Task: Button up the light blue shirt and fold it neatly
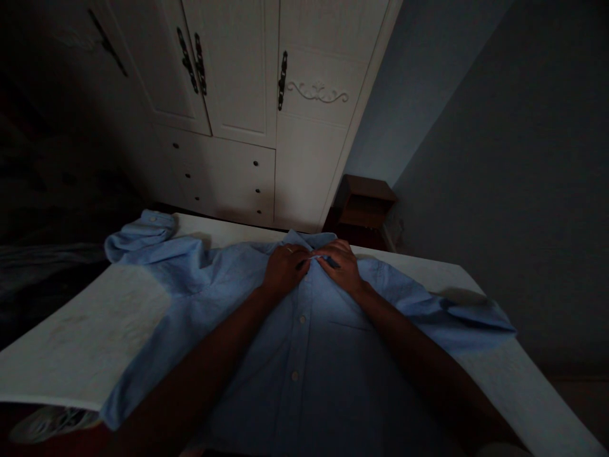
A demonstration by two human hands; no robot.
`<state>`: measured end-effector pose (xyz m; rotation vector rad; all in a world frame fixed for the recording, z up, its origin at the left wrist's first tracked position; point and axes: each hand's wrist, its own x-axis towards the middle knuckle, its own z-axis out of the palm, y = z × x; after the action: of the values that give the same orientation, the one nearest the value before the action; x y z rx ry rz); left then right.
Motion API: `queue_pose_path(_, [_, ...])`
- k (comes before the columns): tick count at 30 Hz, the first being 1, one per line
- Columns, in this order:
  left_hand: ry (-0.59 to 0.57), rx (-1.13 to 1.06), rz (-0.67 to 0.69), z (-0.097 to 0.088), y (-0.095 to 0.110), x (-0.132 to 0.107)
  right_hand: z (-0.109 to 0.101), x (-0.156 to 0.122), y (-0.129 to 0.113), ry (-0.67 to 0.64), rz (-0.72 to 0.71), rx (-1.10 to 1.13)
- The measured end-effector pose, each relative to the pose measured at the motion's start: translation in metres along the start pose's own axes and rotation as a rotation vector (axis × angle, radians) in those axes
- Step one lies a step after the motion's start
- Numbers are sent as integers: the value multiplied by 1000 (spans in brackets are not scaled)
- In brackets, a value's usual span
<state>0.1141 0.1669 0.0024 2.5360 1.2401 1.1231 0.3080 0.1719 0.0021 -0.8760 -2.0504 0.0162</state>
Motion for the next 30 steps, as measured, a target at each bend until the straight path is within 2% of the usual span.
queue_pose_path(4, [-19,-42,-29,-1,0,1,2,0,0,-29,37,-5])
queue_pose_path(11, [-24,-136,-46,-1,-4,1,5,3,0,13,119,82])
queue_pose_path(18, [-7,-271,-94,4,-6,3,7,0,5,-26,135,96])
queue_pose_path(24, [20,-408,-252,7,-6,3,7,1,3,-21,52,72])
queue_pose_path(30, [61,-498,-382,11,-9,4,1,4,-4,-1,-50,-87])
